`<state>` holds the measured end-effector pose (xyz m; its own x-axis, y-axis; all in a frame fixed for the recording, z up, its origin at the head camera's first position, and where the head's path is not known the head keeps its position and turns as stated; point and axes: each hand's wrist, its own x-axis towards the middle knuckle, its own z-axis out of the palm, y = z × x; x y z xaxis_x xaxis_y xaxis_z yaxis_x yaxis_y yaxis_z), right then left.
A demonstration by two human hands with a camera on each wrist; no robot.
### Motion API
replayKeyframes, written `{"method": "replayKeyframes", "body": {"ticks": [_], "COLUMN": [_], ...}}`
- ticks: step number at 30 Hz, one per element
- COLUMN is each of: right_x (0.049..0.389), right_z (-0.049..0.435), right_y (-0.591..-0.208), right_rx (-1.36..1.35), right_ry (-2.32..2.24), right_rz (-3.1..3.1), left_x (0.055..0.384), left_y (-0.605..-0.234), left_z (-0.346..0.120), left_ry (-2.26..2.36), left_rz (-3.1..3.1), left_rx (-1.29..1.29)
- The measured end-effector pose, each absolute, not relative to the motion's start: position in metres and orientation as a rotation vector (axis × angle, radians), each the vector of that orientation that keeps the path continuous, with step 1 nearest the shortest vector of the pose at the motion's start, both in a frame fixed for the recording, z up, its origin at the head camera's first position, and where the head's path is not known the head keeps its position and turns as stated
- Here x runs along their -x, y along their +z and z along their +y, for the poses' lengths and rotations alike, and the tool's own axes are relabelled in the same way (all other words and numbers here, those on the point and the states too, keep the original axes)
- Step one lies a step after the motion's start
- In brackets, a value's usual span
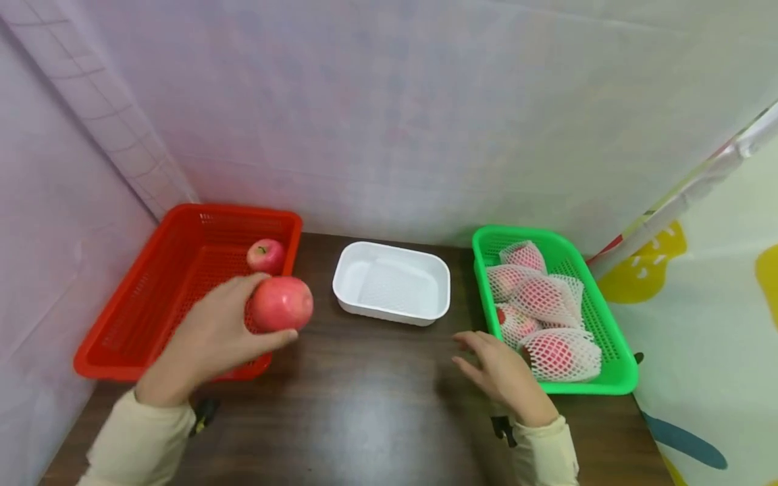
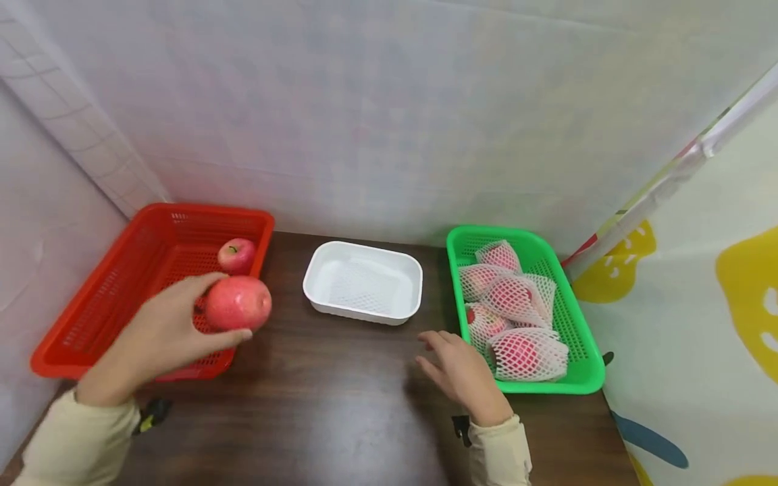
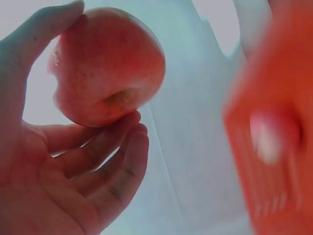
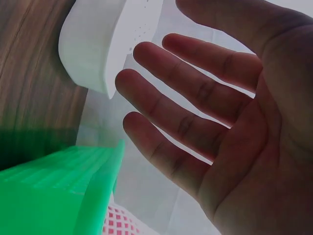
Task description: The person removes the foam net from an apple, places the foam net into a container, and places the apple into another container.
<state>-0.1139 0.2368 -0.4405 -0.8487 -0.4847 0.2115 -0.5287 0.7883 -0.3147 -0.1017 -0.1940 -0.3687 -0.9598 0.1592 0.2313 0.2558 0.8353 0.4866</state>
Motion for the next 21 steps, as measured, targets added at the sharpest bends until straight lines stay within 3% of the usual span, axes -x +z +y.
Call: {"method": "replayKeyframes", "body": {"ticks": [5, 11, 21], "right_x": [0.107, 0.101, 0.099], "right_z": [0.244, 0.248, 0.251], "right_y": [-0.446, -0.453, -0.452], "right_rx": [-0.792, -0.758, -0.736], "right_ry": [0.581, 0.585, 0.605], "right_rz": [-2.878, -2.893, -2.923], "left_x": [0.176, 0.243, 0.269], "left_y": [-0.357, -0.397, -0.460], "left_z": [-0.257, -0.306, -0.315], "left_ry": [-0.466, -0.161, -0.008], "left_rz": [-2.997, -3.107, -3.047], "left_rx": [0.241, 0.257, 0.227]}}
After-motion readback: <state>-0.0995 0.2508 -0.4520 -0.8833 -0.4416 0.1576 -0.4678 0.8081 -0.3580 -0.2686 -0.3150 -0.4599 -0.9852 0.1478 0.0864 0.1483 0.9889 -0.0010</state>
